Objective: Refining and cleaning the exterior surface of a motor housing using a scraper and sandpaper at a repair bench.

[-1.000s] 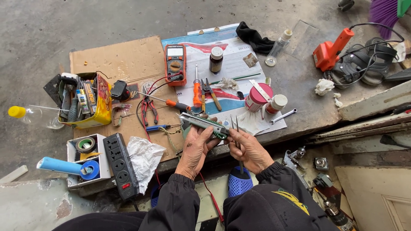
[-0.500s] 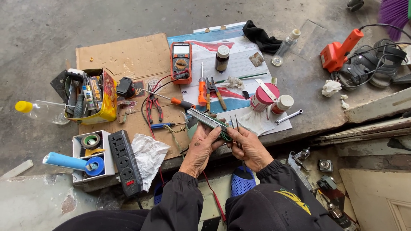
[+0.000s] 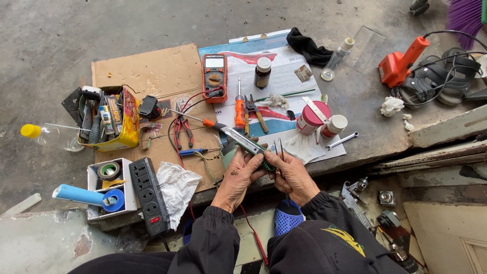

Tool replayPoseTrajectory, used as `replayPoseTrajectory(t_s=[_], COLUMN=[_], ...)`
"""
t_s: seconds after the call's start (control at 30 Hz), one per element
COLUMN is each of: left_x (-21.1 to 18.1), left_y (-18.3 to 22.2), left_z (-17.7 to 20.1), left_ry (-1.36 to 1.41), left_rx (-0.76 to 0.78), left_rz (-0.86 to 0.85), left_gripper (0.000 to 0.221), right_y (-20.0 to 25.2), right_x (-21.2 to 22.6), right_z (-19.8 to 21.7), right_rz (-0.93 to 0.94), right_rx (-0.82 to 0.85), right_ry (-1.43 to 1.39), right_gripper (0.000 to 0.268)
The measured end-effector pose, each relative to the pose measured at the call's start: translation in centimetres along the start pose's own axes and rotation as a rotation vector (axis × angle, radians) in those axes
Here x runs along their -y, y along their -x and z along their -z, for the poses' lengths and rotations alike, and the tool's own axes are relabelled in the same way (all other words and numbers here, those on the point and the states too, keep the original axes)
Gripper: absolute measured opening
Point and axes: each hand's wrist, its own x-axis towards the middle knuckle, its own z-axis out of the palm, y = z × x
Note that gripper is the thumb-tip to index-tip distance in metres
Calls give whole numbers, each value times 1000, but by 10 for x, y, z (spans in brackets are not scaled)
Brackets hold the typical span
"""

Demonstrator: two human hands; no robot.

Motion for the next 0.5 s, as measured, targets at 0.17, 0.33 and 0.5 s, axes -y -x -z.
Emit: replayPoseTrajectory(t_s=[0.17,0.33,0.5], left_x=[4,-11,-25], left_y=[-5,-4,-4], left_z=[-1,7,2], left_ry=[4,122,190], left_rx=[-50,-311,-333], left_rz=[-3,-23,-102], left_gripper=[63,73,86], right_y=[-9,-59,-128], right_x=[1,-5,-12], right_z=[8,53,56], right_rz=[-2,125,591], right_rx=[-52,-326,-509], right_ry=[61,705,1310], right_gripper=[38,52,34])
